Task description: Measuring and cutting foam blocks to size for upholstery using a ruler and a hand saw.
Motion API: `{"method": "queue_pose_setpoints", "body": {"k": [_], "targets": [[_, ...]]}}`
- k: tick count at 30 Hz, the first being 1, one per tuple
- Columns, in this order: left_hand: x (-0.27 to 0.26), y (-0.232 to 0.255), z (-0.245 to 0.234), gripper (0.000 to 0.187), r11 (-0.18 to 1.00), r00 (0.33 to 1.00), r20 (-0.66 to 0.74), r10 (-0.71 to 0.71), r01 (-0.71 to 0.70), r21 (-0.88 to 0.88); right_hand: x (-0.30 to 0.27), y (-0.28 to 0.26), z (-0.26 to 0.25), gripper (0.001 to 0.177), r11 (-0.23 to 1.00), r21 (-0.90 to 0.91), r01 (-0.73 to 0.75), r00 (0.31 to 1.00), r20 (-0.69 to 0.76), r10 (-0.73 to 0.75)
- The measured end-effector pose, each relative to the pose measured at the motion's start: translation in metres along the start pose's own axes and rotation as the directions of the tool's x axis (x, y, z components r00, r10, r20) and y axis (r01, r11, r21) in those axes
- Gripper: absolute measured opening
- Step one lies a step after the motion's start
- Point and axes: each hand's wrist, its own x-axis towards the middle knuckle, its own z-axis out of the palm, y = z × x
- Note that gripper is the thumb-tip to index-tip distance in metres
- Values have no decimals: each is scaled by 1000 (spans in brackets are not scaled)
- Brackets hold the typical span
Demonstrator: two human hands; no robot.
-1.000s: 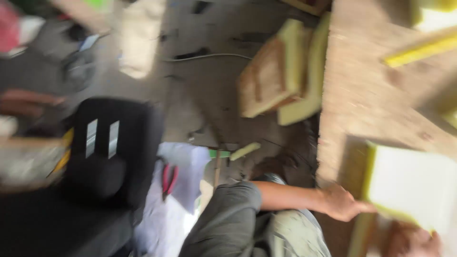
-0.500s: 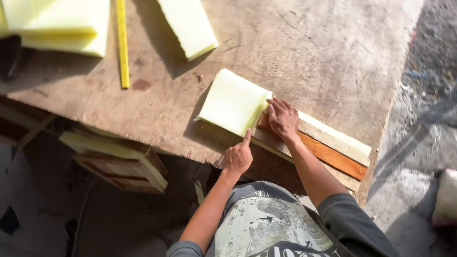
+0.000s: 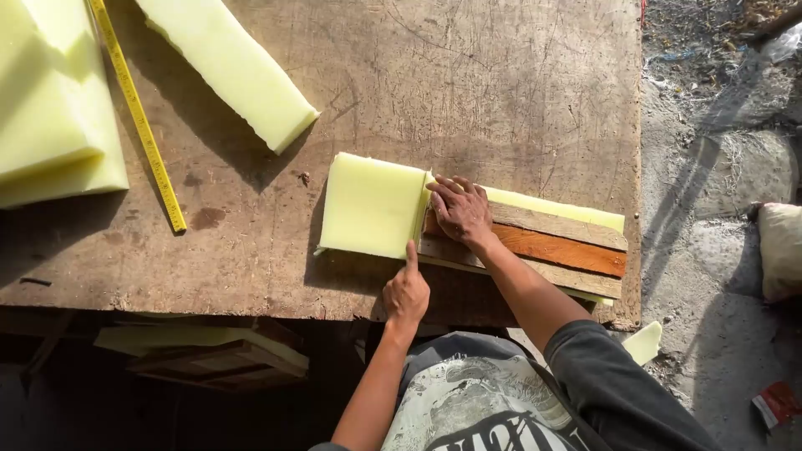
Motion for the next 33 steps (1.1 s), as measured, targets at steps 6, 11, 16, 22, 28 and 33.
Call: {"method": "queue_pose_setpoints", "body": {"k": [6,11,16,22,28,33], "targets": [[-2,-21,18,73,996,998,-68,17,-11,85,4,-6,-10,36,1000,3,3,1000,24,-3],[-12,-21,15,72,999,998,-51,31,-29,38,6,-11,-17,36,1000,-9,-2,1000,25,2],[-47,-44,36,64,986,980,-194,55,-23,164,9,-14,-19,48,999,-28,-36,984,171,40],[-44,-48,41,73,997,992,-125,17,-8,76,9,-10,-16,46,999,-42,-25,985,171,32],[-22,-56,55,73,992,995,-98,-33,44,117,6,-10,-15,43,1000,-3,0,995,101,1],[-42,-53,41,78,988,991,14,-137,135,78,11,-1,-4,40,998,-41,40,997,71,-37]]}}
